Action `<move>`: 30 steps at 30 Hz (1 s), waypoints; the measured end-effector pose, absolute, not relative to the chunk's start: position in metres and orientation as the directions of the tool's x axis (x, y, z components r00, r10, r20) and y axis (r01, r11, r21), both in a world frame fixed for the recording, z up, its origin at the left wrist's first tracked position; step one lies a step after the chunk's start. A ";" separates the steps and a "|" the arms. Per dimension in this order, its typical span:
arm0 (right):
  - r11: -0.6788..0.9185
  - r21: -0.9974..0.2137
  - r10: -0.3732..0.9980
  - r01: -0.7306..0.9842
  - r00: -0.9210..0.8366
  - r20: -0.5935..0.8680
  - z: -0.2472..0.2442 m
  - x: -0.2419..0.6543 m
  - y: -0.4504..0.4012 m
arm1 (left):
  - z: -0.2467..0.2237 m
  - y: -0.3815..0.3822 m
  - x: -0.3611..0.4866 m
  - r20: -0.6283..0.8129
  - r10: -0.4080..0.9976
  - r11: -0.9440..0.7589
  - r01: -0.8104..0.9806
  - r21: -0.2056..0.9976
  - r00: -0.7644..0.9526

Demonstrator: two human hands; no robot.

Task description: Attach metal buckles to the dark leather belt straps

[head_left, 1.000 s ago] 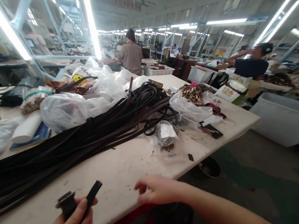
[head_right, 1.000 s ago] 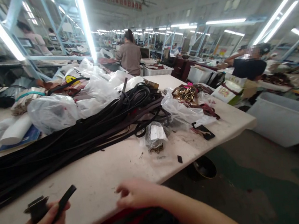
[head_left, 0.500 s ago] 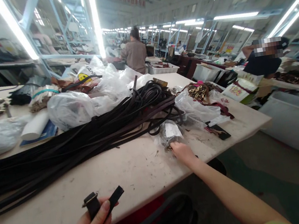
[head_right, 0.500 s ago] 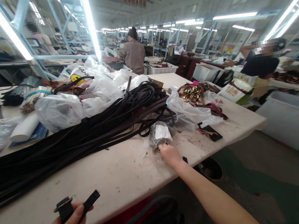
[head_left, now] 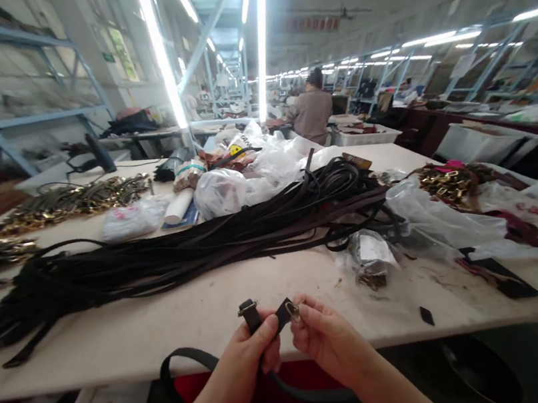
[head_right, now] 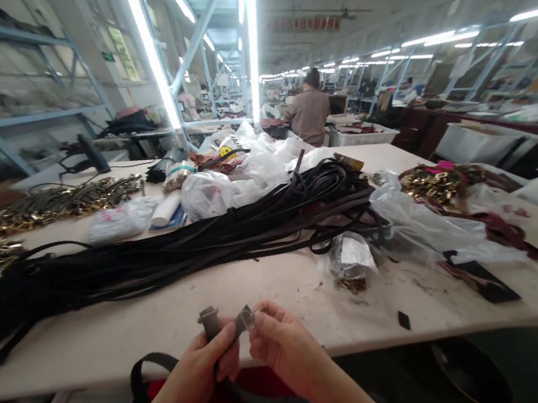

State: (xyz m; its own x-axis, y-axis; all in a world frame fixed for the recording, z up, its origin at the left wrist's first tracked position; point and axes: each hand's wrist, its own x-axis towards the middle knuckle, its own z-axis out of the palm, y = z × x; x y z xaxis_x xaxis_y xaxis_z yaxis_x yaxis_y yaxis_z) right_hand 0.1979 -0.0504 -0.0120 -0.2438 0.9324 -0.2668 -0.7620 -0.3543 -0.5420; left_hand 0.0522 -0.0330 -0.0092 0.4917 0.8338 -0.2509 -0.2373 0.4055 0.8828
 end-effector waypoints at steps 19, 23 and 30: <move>-0.266 -0.910 0.958 -0.318 -0.187 -0.215 -0.029 0.193 -0.050 | -0.016 -0.035 0.037 -0.179 0.841 0.254 -0.079 0.964 0.511; 0.151 -0.972 0.973 0.178 -0.202 0.114 -0.023 0.197 -0.048 | -0.016 -0.035 0.038 -0.143 0.881 0.200 -0.081 0.976 0.450; 0.077 -0.986 0.966 -0.149 -0.232 0.110 -0.009 0.189 -0.049 | -0.003 -0.033 0.040 -0.013 0.931 -0.026 0.101 0.995 0.365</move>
State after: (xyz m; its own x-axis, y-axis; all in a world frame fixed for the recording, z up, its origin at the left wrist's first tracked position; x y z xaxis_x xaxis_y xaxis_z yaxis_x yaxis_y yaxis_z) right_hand 0.1895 -0.0491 -0.0094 -0.2318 0.9665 0.1104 -0.1494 0.0767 -0.9858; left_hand 0.0397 -0.0328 -0.0035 0.3650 0.9309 -0.0131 0.1008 -0.0255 0.9946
